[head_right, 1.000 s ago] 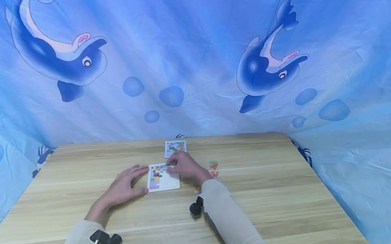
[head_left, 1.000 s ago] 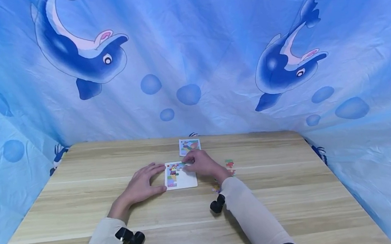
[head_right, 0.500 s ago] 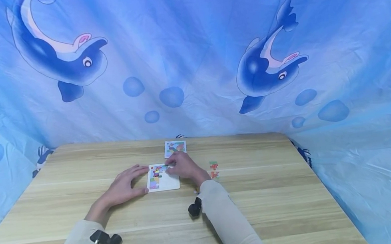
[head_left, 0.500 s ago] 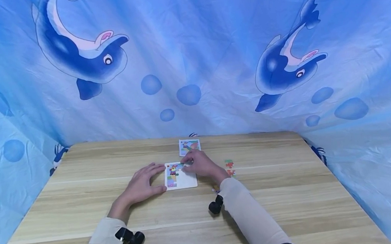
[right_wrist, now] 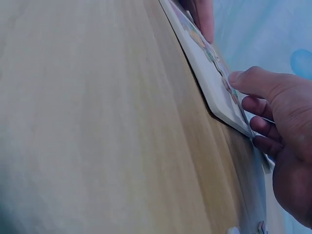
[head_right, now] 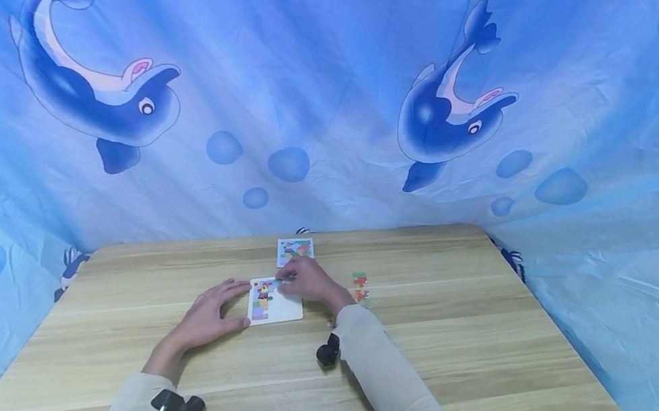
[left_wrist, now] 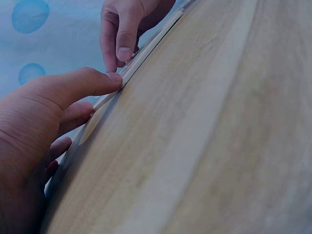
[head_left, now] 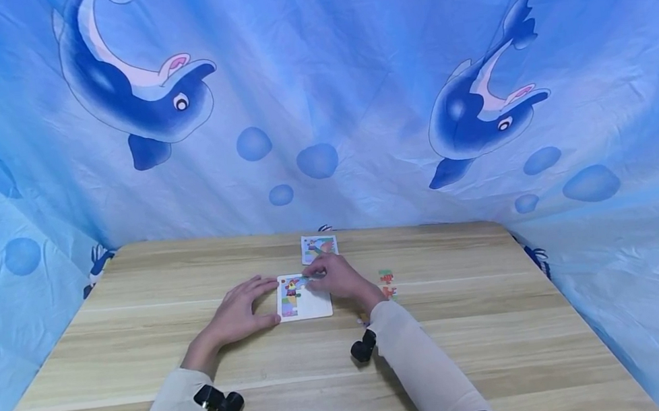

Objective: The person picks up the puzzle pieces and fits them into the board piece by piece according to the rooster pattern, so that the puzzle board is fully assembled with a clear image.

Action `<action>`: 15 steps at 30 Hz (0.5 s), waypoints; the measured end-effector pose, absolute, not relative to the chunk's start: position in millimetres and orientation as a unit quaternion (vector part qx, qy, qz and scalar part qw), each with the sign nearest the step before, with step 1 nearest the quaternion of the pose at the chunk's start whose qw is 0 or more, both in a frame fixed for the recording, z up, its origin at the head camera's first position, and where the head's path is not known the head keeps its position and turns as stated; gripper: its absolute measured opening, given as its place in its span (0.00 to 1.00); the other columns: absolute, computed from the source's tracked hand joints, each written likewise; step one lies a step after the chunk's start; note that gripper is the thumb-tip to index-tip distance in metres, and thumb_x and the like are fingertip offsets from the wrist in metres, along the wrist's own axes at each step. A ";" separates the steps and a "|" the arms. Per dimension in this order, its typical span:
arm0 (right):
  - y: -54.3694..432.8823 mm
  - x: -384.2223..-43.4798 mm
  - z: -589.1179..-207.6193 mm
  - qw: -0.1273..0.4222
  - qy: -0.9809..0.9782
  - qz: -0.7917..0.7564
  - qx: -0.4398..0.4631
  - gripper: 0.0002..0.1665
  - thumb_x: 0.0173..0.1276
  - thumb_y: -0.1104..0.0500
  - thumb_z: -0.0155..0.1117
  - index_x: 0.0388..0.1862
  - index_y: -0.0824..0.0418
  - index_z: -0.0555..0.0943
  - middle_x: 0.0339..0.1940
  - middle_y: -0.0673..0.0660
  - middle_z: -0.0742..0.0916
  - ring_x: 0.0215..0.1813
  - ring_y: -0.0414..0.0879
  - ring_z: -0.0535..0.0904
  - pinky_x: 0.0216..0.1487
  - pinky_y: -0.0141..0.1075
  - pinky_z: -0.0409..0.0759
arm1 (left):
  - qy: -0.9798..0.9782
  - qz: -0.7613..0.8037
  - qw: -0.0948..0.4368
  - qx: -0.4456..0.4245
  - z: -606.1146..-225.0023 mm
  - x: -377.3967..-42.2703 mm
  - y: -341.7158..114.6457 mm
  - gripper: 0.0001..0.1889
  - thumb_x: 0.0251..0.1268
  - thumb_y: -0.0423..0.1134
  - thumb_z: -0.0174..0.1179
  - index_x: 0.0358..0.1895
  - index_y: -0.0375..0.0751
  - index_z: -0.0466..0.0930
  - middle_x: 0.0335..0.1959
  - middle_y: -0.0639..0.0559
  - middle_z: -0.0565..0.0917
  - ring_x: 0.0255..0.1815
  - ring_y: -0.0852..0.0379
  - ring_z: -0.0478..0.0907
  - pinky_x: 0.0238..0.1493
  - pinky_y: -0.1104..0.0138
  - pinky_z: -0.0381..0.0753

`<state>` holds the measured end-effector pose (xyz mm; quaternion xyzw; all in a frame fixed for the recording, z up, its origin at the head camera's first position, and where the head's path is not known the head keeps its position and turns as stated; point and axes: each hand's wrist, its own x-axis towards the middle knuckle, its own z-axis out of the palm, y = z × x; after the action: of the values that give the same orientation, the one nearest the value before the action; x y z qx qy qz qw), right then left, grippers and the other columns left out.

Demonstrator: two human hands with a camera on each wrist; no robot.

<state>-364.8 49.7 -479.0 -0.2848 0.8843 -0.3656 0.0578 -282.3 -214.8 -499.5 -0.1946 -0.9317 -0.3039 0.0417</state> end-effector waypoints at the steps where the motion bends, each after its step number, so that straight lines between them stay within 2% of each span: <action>1: 48.6 -364.7 -479.6 0.056 0.884 -0.365 -0.286 0.15 0.69 0.56 0.72 0.53 0.57 0.89 0.53 0.53 0.89 0.59 0.49 0.84 0.66 0.44 0.82 | -0.932 -0.304 0.041 -0.194 -499.7 -282.0 -215.0 0.39 0.58 0.54 0.70 0.74 0.46 0.74 0.77 0.43 0.72 0.82 0.33 0.60 0.78 0.32 0.55; 15: 37.5 -365.2 -483.3 0.025 0.884 -0.363 -0.294 0.11 0.65 0.58 0.75 0.47 0.57 0.91 0.48 0.54 0.89 0.52 0.47 0.83 0.60 0.41 0.82 | -0.931 -0.303 0.044 -0.197 -498.8 -282.7 -215.5 0.40 0.58 0.55 0.70 0.74 0.46 0.73 0.77 0.43 0.72 0.81 0.33 0.60 0.77 0.31 0.55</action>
<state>-365.2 37.5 -483.3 -0.2944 0.8836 -0.3632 0.0246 -282.7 -215.5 -498.8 -0.1972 -0.9313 -0.3029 0.0442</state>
